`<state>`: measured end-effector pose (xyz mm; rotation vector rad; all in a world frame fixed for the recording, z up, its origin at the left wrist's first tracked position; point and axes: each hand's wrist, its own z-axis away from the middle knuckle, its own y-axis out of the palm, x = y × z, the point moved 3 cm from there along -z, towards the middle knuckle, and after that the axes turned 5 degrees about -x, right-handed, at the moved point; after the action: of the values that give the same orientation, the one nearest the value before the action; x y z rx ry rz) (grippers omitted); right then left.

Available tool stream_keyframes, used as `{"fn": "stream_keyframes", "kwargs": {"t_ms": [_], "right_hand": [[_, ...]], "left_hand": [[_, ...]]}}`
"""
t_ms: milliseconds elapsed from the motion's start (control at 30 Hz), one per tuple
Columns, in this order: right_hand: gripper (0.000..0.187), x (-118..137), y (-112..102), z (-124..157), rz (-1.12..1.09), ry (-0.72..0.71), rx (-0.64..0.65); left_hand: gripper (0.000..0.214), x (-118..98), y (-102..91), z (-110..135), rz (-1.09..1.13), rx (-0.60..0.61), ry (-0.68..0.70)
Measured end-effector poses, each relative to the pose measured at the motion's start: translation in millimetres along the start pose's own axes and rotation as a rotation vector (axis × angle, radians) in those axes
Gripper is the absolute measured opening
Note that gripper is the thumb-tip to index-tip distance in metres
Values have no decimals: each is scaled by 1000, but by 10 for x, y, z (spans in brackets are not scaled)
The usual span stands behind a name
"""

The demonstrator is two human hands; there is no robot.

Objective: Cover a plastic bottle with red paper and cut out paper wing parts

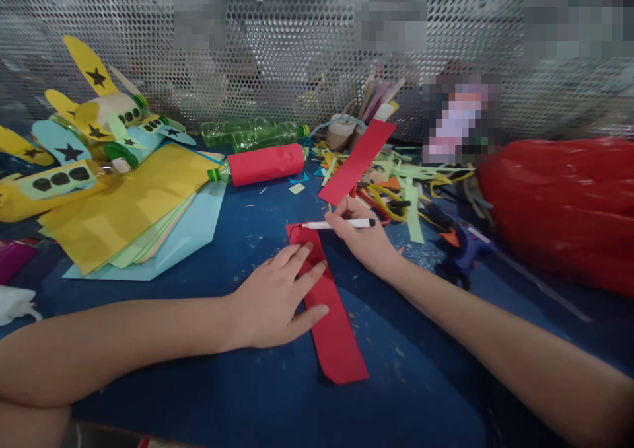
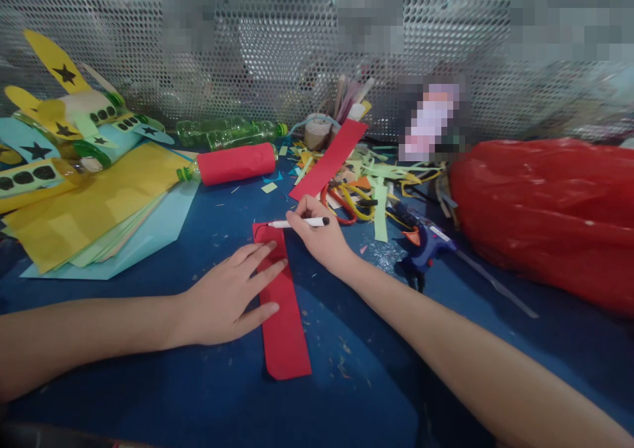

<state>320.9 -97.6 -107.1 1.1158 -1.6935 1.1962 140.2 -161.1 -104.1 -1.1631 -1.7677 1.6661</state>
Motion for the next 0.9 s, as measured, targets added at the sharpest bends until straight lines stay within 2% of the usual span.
{"fn": "stream_keyframes", "kwargs": {"t_ms": [433,667,900], "right_hand": [[24,-60,-59,-20,16,-3,-85],[27,-162,-81,-45,-309,68,-157],[25,-223,-109,-74,-182,88,-119]], "left_hand": [[65,-6,3,-2,7,4,-6],[64,-2,-5,-2,20,4,-11],[62,4,-13,-1,30,-7,-19]]}}
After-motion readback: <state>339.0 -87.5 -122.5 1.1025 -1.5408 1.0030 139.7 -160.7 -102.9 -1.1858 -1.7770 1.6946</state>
